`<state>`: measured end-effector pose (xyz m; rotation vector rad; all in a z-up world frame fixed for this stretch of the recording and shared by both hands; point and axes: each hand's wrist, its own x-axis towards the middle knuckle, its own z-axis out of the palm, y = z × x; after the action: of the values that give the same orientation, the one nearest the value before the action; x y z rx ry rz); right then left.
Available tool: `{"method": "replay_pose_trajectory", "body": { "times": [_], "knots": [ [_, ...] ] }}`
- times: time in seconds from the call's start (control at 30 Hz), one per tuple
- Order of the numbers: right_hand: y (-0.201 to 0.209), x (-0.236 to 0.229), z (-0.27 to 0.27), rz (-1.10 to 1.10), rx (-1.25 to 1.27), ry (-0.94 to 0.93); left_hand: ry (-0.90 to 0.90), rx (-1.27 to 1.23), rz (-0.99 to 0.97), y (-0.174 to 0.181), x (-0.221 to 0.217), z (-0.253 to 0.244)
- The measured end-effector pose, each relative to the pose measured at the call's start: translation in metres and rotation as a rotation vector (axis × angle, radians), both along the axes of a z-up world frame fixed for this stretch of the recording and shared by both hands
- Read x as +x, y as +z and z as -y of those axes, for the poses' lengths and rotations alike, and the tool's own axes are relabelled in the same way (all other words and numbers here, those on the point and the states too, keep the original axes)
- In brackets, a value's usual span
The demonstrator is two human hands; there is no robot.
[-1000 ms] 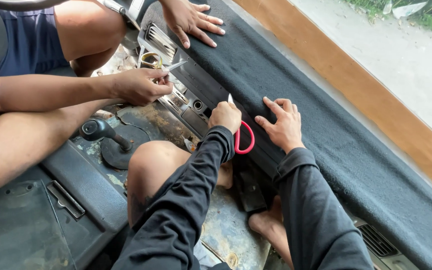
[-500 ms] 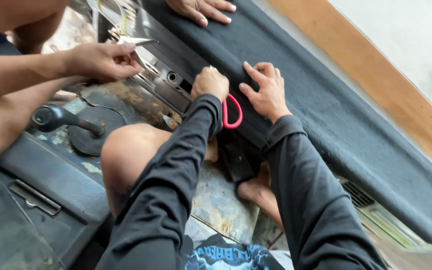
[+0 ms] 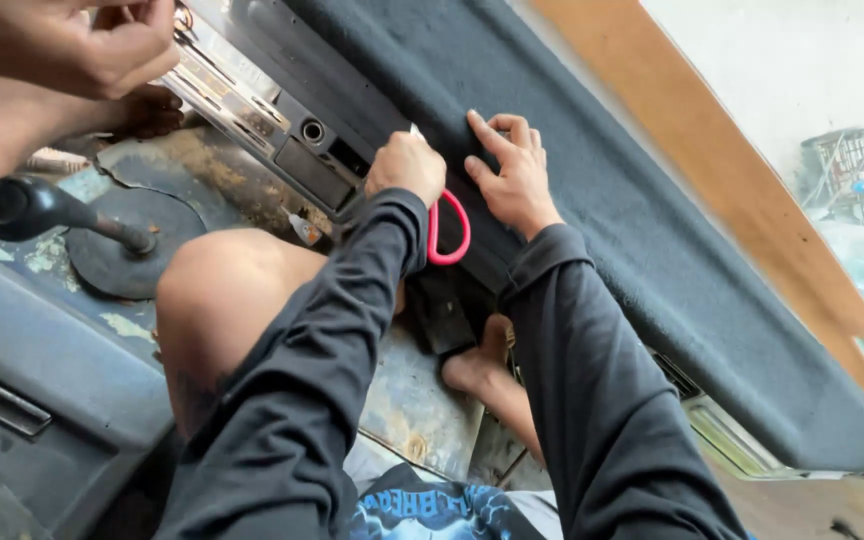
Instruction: Trimming a fabric cover and cutting out openings for features on a vehicle dashboard using scissors and a blade.
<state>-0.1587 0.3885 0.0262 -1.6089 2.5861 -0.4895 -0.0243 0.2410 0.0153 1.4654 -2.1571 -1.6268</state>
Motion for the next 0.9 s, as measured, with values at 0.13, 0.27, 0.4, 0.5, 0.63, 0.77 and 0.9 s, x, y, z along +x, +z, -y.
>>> {"method": "replay_pose_trajectory", "body": {
  "times": [0.13,0.27,0.4,0.5,0.63,0.77,0.9],
  "knots": [
    [-0.010,-0.001,-0.003,-0.009,-0.005,-0.021,-0.008,0.020,-0.039,-0.007,-0.003,0.001],
    [0.000,0.004,0.000,-0.029,0.008,-0.010,-0.040,0.045,-0.019,0.014,0.014,-0.011],
    [-0.002,0.001,-0.001,0.011,0.025,-0.038,-0.072,0.049,-0.036,0.003,0.004,-0.012],
    [0.000,0.009,-0.006,0.034,0.013,-0.031,-0.072,0.047,-0.045,0.017,0.028,-0.019],
    [0.004,0.010,-0.004,0.054,0.002,-0.042,-0.111,0.019,-0.007,0.034,0.041,-0.018],
    [0.002,0.005,-0.004,0.074,-0.003,-0.044,-0.126,-0.011,-0.016,0.052,0.055,-0.020],
    [0.003,0.006,-0.005,0.097,0.002,-0.039,-0.072,-0.016,-0.025,0.048,0.059,-0.014]
  ]
}}
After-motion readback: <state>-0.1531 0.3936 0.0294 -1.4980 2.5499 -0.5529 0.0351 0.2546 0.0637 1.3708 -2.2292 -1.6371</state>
